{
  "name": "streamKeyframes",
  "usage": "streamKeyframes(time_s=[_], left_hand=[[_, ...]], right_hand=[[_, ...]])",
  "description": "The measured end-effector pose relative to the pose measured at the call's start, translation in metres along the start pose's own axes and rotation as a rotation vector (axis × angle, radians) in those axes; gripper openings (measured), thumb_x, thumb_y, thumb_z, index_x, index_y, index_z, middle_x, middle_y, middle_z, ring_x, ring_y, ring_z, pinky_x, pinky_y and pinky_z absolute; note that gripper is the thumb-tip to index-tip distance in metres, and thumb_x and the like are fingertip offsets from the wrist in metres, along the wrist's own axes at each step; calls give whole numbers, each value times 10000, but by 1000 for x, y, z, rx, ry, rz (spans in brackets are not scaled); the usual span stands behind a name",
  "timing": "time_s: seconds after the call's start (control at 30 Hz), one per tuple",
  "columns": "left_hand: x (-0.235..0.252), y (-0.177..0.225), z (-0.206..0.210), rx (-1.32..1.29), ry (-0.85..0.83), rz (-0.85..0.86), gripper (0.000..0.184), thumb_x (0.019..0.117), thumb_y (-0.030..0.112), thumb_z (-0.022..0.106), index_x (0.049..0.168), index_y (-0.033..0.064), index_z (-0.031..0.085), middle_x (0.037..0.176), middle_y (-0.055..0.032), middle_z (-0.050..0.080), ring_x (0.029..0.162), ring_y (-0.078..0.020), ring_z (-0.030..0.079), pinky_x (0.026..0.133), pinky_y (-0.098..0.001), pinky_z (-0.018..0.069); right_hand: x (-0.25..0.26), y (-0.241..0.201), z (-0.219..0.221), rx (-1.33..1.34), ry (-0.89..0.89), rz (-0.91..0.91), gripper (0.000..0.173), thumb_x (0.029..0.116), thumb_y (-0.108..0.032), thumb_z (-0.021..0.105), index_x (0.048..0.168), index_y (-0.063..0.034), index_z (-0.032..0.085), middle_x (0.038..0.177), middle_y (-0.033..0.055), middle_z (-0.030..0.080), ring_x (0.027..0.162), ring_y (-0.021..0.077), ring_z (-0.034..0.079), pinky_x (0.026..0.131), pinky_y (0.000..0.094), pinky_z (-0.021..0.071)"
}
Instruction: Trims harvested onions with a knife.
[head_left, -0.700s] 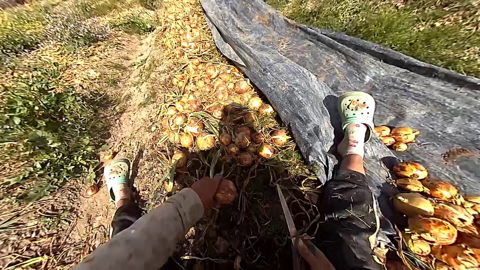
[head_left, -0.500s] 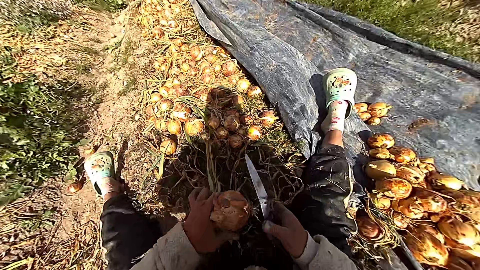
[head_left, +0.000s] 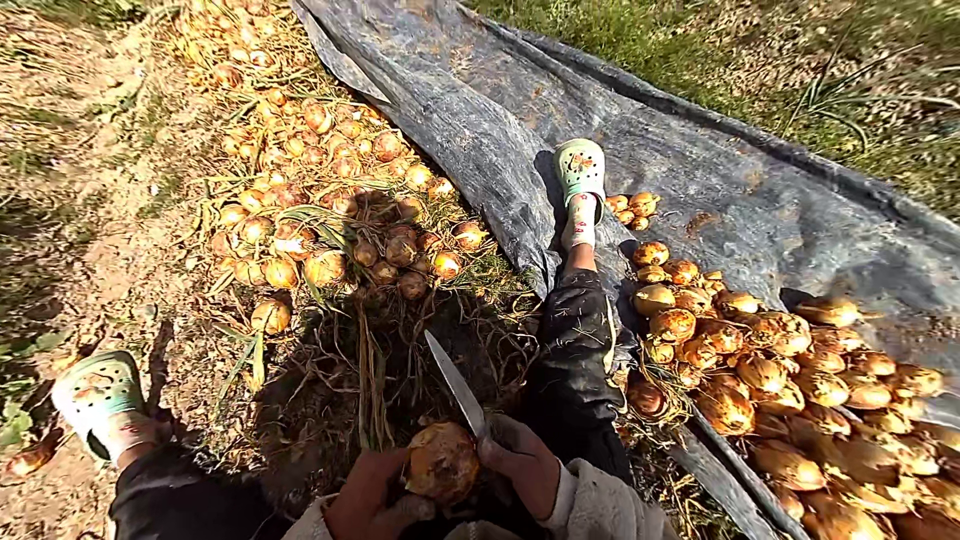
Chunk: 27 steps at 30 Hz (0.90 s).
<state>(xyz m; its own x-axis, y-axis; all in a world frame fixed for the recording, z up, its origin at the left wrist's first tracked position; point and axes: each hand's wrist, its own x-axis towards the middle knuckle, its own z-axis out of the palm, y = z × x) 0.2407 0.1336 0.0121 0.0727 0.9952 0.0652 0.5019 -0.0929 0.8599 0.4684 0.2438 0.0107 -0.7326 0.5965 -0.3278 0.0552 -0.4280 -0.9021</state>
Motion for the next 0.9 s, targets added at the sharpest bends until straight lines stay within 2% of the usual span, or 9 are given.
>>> streamKeyframes(time_s=[0.17,0.27,0.37,0.47,0.57,0.67,0.7,0.8,0.9], left_hand=[[8,34,4,366,32,-138,517,848,393,769,955,-109,712,784,-228,733,711,-384,743,661,-589,588],[30,37,8,441,228,-233,477,872,377,711,970,-90,708,703,-164,700,629,-310,712,598,-509,579],[53,38,8,524,436,-173,405,961,301,524,941,-73,681,645,-127,638,562,-256,663,524,-438,543],[68,25,25,677,498,91,409,1014,236,443,1017,-72,711,810,-166,731,742,-305,742,681,-430,617],[59,14,57,754,244,176,314,917,92,557,1137,-65,716,847,-192,734,722,-358,743,640,-472,620],[45,30,78,633,-331,-192,305,1003,48,551,1261,-87,642,1058,-280,723,935,-445,739,805,-563,600],[48,31,80,607,-473,-301,316,1036,66,504,1294,-79,613,1141,-287,704,1021,-450,719,870,-568,578],[74,32,73,535,-618,-430,335,1089,128,422,1327,-47,581,1248,-275,666,1156,-443,669,966,-575,537],[125,36,64,510,-563,-316,336,1098,158,418,1316,-23,599,1248,-269,666,1158,-446,666,953,-604,534]], right_hand=[[3,1,-5,59,21,148,280,1053,-345,429,1003,-109,572,606,-90,486,464,24,463,471,219,441],[3,3,-4,74,54,189,385,1074,-377,335,903,-125,572,540,-85,476,419,31,447,438,218,420],[10,6,-8,103,152,254,418,1115,-349,276,939,-84,547,537,-54,473,420,59,462,444,229,436],[19,15,-19,112,98,337,418,1105,-405,296,1143,-51,515,654,-35,522,514,71,522,514,227,476],[28,37,-21,193,107,332,380,1044,-392,438,1162,-43,533,727,-37,574,575,57,563,556,231,508],[30,55,-17,325,277,468,334,1094,-304,461,1158,-5,595,853,51,645,731,121,628,689,311,542],[31,58,-15,322,318,521,320,1092,-299,479,1114,-8,609,819,52,645,698,123,626,662,307,540],[32,50,-17,235,369,475,303,1092,-308,476,1031,-36,595,679,13,559,532,97,523,518,267,475],[36,29,-36,150,488,150,300,1076,-280,418,948,-56,571,560,-26,509,419,70,463,422,244,436]])
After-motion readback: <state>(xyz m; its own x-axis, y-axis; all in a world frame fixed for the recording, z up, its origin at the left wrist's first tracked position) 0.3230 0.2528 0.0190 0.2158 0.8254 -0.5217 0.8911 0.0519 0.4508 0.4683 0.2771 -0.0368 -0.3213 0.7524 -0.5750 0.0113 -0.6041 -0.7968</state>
